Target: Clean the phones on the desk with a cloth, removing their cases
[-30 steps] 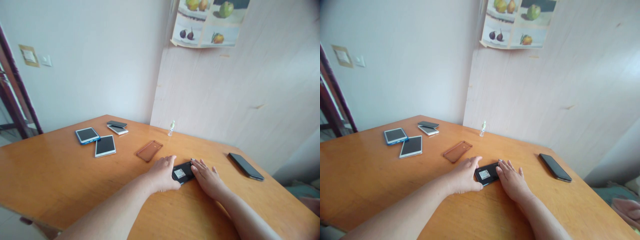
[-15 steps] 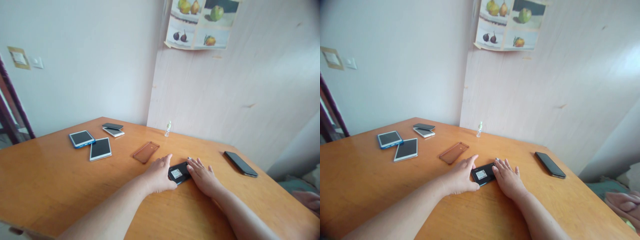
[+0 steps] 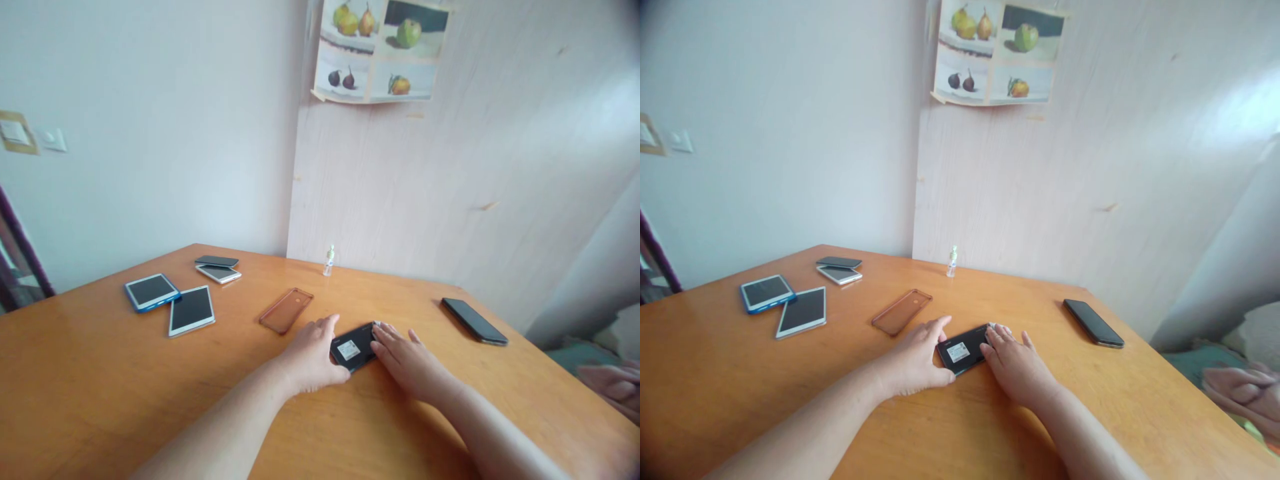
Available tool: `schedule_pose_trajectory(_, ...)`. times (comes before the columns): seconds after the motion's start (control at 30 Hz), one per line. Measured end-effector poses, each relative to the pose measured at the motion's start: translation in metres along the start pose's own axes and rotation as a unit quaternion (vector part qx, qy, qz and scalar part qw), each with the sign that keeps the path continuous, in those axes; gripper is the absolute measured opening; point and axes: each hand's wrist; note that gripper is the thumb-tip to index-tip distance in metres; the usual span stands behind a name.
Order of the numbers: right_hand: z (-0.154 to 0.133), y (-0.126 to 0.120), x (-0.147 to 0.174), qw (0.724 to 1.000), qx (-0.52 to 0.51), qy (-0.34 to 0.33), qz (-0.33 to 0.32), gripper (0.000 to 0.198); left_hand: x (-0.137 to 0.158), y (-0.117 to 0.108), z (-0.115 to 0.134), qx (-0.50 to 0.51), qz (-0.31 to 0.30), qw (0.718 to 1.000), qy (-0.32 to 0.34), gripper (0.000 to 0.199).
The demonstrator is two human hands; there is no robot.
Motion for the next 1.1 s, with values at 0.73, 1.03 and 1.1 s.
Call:
schedule_pose_trajectory(0.73, -0.011, 0.011, 0.023, 0.989, -0.078, -0.119, 0.039, 0.051, -0.005, 0.002, -0.007, -0.057, -0.008, 0.997, 0.045, 0.089)
schedule_pose_trajectory(1.03, 0.045, 0.031, 0.012, 0.990, -0.066, -0.098, 0.080, 0.050, -0.007, 0.005, -0.011, -0.066, -0.014, 0.997, 0.044, 0.087)
schedule_pose_trajectory(1.1, 0.061, 0.041, 0.010, 0.985, -0.046, -0.131, 0.101, 0.050, -0.007, 0.005, -0.011, -0.069, -0.016, 0.996, 0.051, 0.086)
Point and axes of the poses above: each hand's wrist, its own x-axis away from the middle knuckle, its own y-axis out of the palm, z = x × y, and after that the axes turned 7 degrees about -y, right-handed
